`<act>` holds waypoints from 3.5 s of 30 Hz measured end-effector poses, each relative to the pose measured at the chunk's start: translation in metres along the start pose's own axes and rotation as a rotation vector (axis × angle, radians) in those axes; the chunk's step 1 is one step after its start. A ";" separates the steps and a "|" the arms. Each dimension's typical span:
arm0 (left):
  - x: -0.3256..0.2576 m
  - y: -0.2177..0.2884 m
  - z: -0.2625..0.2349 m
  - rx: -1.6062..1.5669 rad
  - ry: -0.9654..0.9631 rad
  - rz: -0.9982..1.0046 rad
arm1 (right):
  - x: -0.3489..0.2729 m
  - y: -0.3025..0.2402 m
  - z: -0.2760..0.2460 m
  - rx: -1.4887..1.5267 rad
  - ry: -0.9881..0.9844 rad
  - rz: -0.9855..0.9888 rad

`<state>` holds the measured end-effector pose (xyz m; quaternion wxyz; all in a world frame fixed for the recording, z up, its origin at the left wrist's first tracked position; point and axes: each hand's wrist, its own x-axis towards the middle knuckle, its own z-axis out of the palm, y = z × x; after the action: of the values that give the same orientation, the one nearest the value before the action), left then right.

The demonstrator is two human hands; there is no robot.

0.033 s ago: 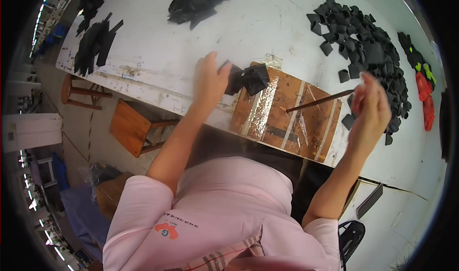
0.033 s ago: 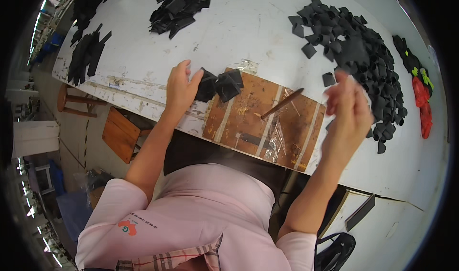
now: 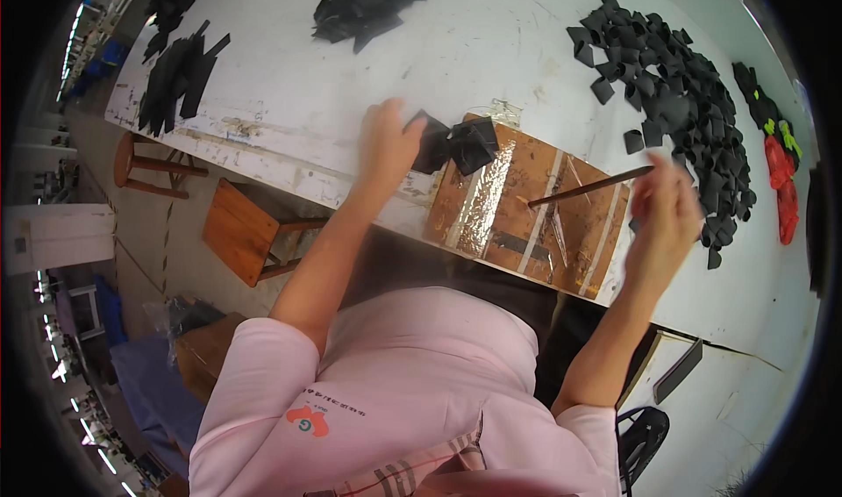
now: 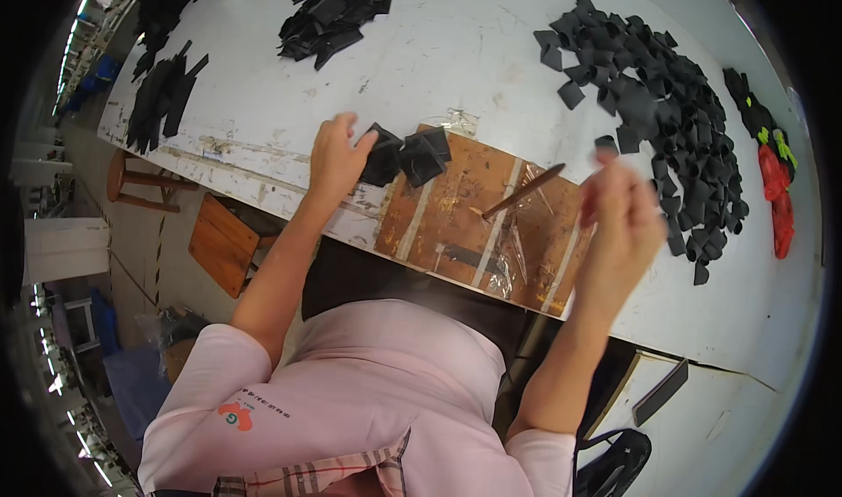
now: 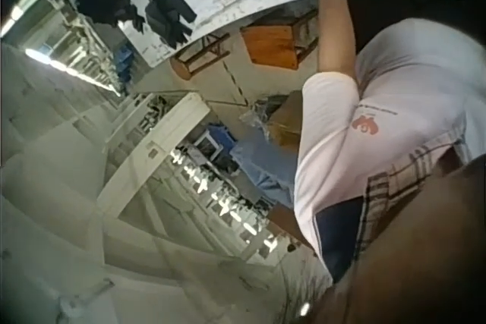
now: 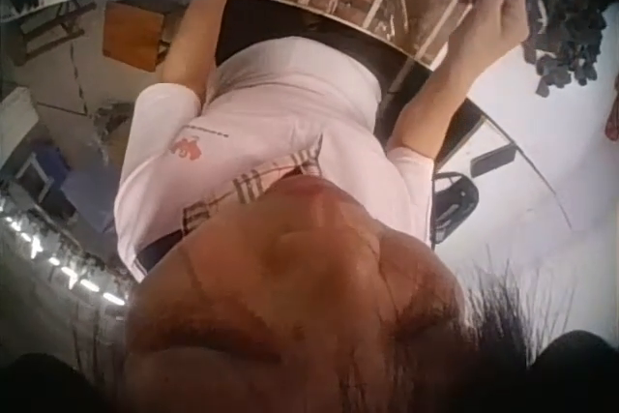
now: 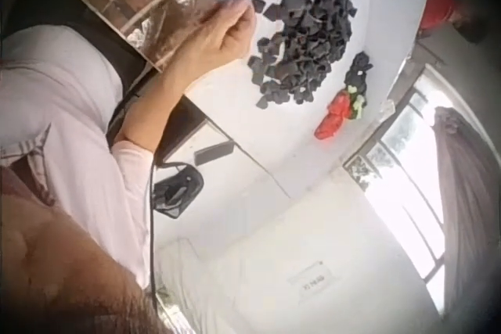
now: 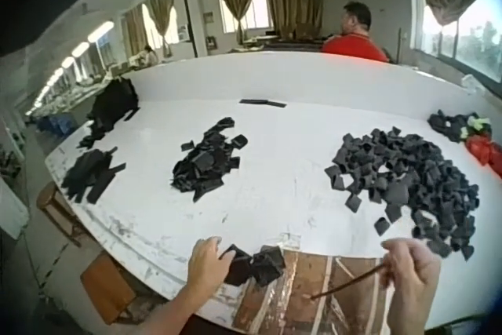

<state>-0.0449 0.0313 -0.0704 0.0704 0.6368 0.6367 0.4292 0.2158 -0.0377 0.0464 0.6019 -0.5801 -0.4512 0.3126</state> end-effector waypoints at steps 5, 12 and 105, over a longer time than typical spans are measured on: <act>0.019 -0.025 0.007 0.117 -0.236 0.035 | -0.057 0.014 0.023 0.014 -0.153 0.170; 0.039 0.035 -0.036 -0.131 0.004 0.331 | -0.073 0.004 0.031 -0.372 -0.252 -0.219; 0.012 0.184 -0.049 -1.138 -0.359 0.148 | -0.022 -0.033 0.018 -0.287 -0.102 -0.580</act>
<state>0.0601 -0.0137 0.0822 0.4765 0.6042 0.2388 0.5924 0.1862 -0.0540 0.0732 0.5546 -0.4900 -0.6665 0.0899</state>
